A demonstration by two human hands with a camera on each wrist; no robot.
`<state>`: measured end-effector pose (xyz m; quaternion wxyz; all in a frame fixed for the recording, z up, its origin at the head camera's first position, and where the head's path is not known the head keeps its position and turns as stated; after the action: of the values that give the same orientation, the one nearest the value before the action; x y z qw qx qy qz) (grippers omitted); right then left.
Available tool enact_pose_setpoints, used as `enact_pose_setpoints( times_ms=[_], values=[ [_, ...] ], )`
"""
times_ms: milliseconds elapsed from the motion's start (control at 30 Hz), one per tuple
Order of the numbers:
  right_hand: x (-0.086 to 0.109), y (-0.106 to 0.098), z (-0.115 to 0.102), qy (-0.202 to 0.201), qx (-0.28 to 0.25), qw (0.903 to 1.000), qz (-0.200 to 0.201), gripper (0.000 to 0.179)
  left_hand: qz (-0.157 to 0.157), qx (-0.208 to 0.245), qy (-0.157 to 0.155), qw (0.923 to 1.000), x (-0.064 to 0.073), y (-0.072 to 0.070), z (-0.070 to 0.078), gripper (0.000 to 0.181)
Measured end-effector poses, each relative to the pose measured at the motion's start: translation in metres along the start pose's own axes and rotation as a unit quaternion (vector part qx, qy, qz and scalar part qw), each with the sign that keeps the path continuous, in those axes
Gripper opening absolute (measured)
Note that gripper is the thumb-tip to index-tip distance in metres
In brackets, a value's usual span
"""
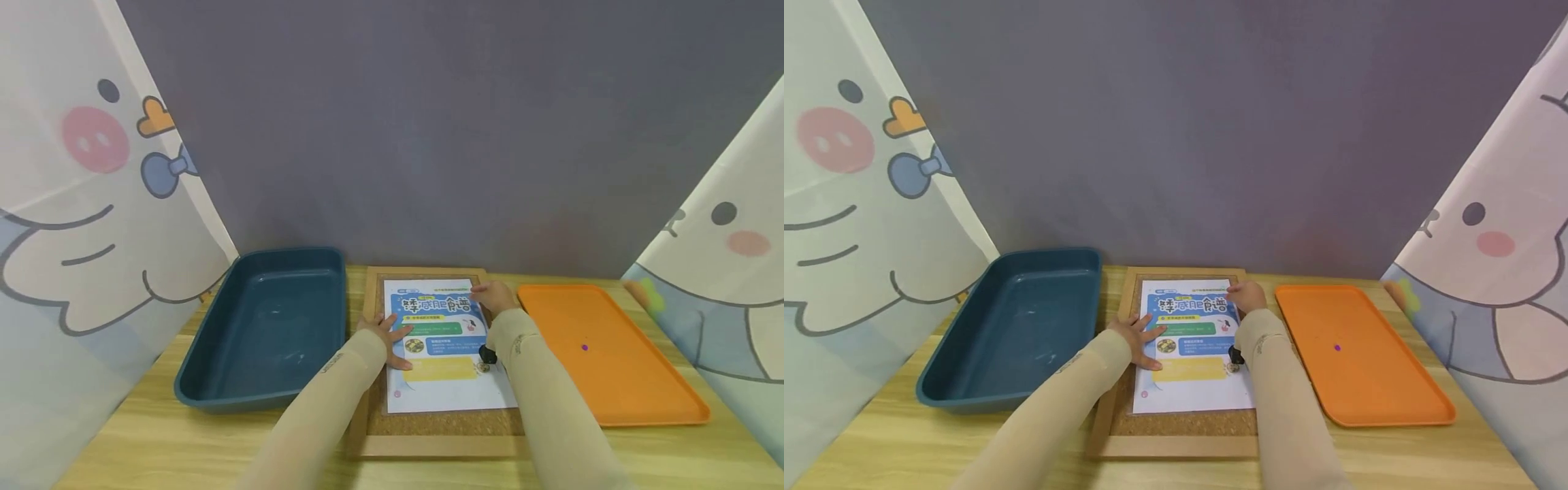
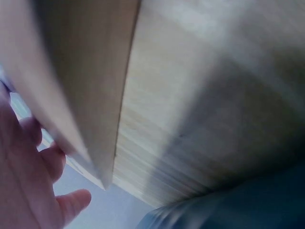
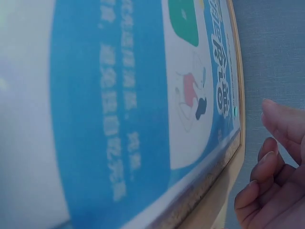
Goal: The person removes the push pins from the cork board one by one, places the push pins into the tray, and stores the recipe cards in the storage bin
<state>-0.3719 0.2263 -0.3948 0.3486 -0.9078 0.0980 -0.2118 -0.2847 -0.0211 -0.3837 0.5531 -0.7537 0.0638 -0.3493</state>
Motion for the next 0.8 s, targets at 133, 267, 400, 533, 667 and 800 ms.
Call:
enact_pose_setpoints(
  times_ms=[133,267,400,533,667,800],
  values=[
    [-0.004,0.003,0.001,-0.008,-0.009,0.9999,0.001,0.034,-0.006,-0.008,-0.003,0.9999,-0.002,0.001,-0.001,0.085],
    [-0.005,0.007,0.0,-0.014,-0.019,0.9997,0.0,0.033,-0.008,-0.007,-0.008,0.9999,-0.001,0.002,-0.002,0.086],
    [-0.01,0.01,0.001,-0.015,-0.028,0.9995,-0.003,0.034,-0.006,-0.013,-0.011,0.9998,0.0,0.0,-0.002,0.085],
    [-0.016,0.008,0.004,-0.012,-0.027,0.9995,0.014,0.036,-0.005,-0.016,-0.012,0.9998,0.0,-0.003,0.004,0.085],
    [-0.022,0.007,0.006,0.009,-0.037,0.9991,0.016,0.036,-0.004,-0.018,-0.015,0.9997,-0.002,-0.003,0.005,0.085],
    [-0.029,0.009,0.006,0.013,-0.037,0.9992,0.008,0.035,-0.003,-0.017,-0.015,0.9997,-0.004,-0.002,0.004,0.085]
  ],
)
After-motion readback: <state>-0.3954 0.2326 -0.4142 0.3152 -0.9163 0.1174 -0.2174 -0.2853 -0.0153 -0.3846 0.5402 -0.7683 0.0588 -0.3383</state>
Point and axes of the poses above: each hand's wrist, its own x-axis away from the middle knuckle, its own y-axis out of the palm, z = x × y, the point moved 4 cm from there along -x, towards the middle knuckle, and after that the axes turned 14 degrees about y, right-handed, at the moved point
